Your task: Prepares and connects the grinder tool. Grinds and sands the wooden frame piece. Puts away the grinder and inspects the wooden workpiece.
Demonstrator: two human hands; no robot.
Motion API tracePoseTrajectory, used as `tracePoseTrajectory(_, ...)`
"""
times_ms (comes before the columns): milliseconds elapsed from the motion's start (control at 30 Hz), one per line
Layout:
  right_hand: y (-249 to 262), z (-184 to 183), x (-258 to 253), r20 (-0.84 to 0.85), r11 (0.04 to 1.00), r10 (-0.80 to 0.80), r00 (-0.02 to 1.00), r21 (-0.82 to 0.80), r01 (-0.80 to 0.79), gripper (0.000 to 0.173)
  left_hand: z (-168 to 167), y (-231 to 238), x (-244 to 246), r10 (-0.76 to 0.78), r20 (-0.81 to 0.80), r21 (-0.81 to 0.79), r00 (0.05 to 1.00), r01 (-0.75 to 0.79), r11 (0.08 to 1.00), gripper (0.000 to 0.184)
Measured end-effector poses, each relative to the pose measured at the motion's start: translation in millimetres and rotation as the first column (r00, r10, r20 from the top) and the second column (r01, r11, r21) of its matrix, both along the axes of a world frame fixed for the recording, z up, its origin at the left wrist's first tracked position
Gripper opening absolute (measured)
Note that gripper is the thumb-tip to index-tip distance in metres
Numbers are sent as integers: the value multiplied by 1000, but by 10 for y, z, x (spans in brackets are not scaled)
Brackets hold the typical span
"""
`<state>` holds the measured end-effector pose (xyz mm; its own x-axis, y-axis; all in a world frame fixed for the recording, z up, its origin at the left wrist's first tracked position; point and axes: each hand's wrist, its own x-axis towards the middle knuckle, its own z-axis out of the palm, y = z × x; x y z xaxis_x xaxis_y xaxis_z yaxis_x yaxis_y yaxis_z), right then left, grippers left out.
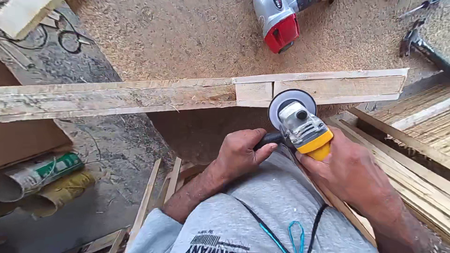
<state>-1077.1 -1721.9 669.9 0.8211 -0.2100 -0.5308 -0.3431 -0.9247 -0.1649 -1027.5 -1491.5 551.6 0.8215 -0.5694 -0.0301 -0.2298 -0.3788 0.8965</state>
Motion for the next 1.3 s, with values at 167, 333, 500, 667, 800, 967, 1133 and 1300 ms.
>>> tracePoseTrajectory(167,112,45,-22,-21,1000,1,1000,-22,-1,74,19,115,-12,-43,-48,-3,998,43,999,43)
tracePoseTrajectory(333,304,23,139,-76,998,53,996,-32,-55,76,-41,308,-16,14,-87,-10,996,-14,1000,43)
tracePoseTrajectory(500,112,219,130,-97,992,47,994,-109,-57,74,-28,29,-19,-25,-142,-105,990,10,994,41)
tracePoseTrajectory(667,379,44,273,-115,987,127,985,-84,-137,76,-132,356,-15,23,-147,-63,989,-33,997,43)
tracePoseTrajectory(800,177,237,210,-122,989,66,990,-121,-80,73,-69,69,7,-25,-166,-135,986,2,991,42)
tracePoseTrajectory(967,284,193,262,-118,989,76,990,-115,-89,74,-101,192,65,-32,-186,-128,982,8,992,42)
tracePoseTrajectory(1133,199,262,221,-119,987,63,991,-142,-79,74,-81,68,57,-58,-182,-153,981,30,988,43)
tracePoseTrajectory(1300,276,216,247,-108,986,81,991,-139,-96,75,-130,156,95,-58,-183,-154,981,30,988,43)
